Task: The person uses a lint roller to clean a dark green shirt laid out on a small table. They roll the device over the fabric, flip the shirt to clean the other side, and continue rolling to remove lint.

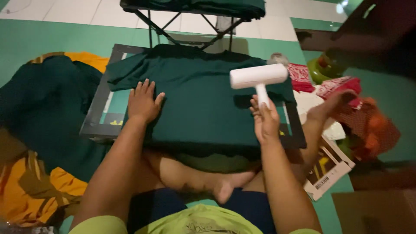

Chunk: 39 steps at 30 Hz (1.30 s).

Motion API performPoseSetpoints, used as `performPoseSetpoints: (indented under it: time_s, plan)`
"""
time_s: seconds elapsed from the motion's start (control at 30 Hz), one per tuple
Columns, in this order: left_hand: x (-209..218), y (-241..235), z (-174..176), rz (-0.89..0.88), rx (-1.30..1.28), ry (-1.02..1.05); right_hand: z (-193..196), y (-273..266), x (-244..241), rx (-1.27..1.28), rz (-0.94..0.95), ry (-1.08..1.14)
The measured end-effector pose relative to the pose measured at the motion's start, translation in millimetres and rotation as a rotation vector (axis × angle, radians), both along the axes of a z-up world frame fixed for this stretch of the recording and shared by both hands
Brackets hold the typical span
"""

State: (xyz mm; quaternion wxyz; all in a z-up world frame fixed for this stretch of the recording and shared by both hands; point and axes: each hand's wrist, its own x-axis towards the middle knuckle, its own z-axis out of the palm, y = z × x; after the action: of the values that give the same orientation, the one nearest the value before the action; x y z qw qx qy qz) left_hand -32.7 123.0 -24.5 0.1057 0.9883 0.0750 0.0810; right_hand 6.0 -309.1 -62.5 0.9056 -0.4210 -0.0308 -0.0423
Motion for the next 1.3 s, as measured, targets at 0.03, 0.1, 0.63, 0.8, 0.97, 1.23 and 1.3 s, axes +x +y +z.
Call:
performPoseSetpoints:
  time_s: [0.03,0.1,0.63,0.8,0.97,1.23,1.3]
  plan:
    - [3,5,3,0.013,0.0,0.041,-3,-5,9,-0.013,-0.035,0.005]
    - [11,11,7,0.027,0.001,0.087,-10,-15,27,-0.025,-0.07,0.015]
    - [64,17,2,0.029,0.037,0.064,-5,-26,70,-0.235,-0.021,-0.037]
    - [66,19,1,0.016,0.085,0.028,9,-18,23,-0.219,-0.069,0.026]
    - [66,-5,3,0.031,0.446,0.023,37,-6,-26,-0.222,-0.021,0.035]
    - [-10,-149,44,-0.517,-0.055,0.126,9,42,-12,-0.098,0.029,0.03]
    - [-19,-140,41,-0.506,-0.026,0.188,-6,42,-5,-0.141,0.019,0.037]
